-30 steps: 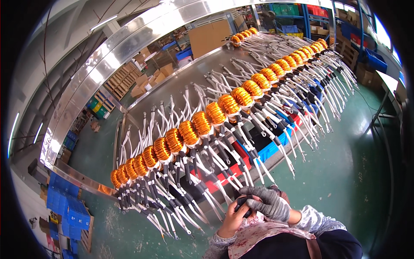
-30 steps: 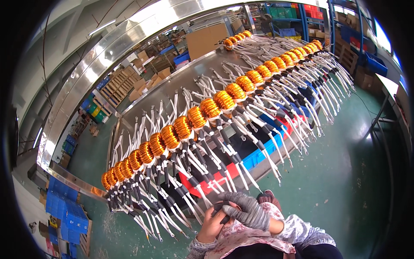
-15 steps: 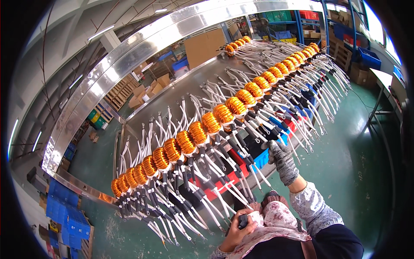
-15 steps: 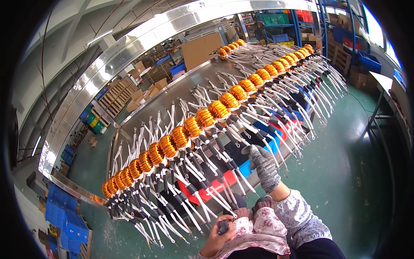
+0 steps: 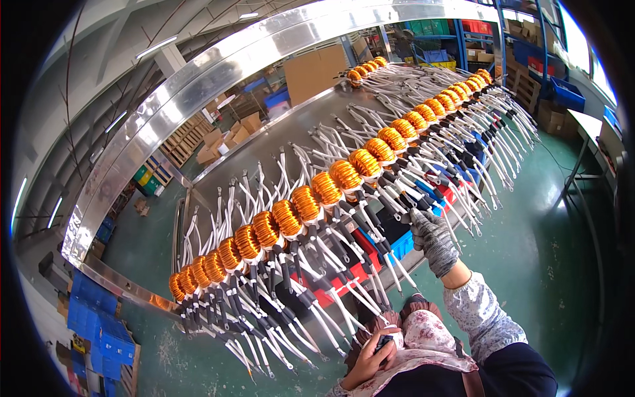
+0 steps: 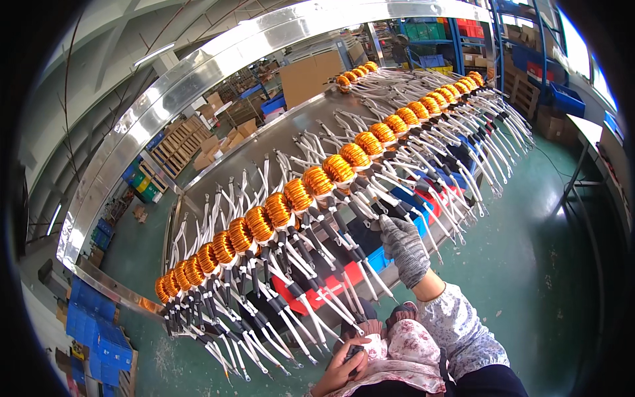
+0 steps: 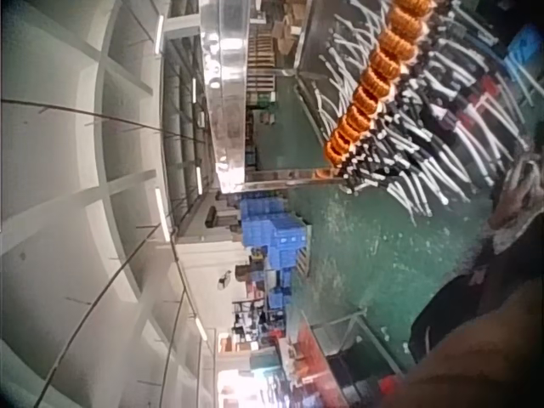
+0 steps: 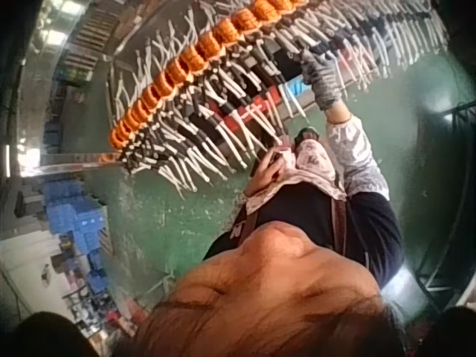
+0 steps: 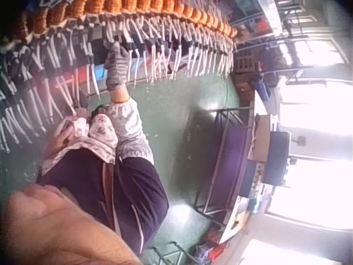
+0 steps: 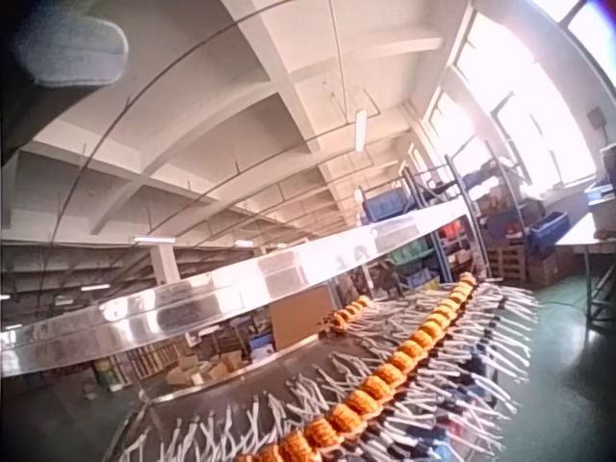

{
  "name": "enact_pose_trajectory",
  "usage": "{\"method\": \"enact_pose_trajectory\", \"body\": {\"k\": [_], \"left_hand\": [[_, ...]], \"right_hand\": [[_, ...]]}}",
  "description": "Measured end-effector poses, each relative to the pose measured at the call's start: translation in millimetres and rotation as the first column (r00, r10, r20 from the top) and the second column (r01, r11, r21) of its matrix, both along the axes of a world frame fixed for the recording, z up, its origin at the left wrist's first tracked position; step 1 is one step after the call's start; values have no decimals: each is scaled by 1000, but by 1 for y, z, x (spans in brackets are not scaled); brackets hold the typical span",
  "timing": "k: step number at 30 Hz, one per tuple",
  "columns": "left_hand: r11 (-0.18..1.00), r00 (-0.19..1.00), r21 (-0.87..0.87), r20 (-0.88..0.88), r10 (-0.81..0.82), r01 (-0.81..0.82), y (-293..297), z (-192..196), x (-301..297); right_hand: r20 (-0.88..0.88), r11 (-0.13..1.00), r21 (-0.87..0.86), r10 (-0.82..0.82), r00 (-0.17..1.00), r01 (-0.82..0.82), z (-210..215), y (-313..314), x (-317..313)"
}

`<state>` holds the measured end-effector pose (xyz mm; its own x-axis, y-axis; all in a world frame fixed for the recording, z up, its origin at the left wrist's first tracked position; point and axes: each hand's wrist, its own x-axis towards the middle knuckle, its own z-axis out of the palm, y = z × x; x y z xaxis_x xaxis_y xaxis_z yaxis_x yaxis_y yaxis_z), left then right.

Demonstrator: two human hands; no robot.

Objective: The person stands at a metal workbench in a factory setting, repeatedly picking up black cylindrical components from a blue bin and inserting them into white fixtures mounted on a rack. The fixtures already contain orange coiled elements. The person works systematically along the row of fixtures, handling the components one at a time.

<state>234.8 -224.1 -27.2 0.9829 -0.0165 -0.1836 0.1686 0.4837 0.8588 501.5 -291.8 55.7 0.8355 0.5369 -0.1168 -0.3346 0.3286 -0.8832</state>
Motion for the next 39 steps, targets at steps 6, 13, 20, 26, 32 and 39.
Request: {"method": "enact_pose_trajectory", "body": {"k": [6, 13, 20, 26, 32, 39], "left_hand": [[1000, 1000, 8, 30, 1, -1, -2, -5, 7], [999, 999, 39, 44, -24, 22, -12, -20, 7], [997, 1000, 73, -11, 9, -8, -12, -5, 6], [1000, 998, -4, -64, 28, -28, -17, -6, 8], [999, 998, 51, -64, -12, 15, -17, -5, 12], [998, 993, 52, -111, -33, 38, -18, -20, 16]], "right_hand": [[79, 995, -89, -41, 996, 48, -23, 18, 16], [18, 993, 55, -110, 994, 109, -30, 41, 19], [817, 709, -257, -204, 539, 657, -43, 46, 12], [-177, 259, 957, 874, 453, -127, -41, 32, 41], [850, 794, -228, -121, 514, 563, -35, 29, 12], [259, 995, 91, -54, 964, 31, -58, 43, 31]]}}
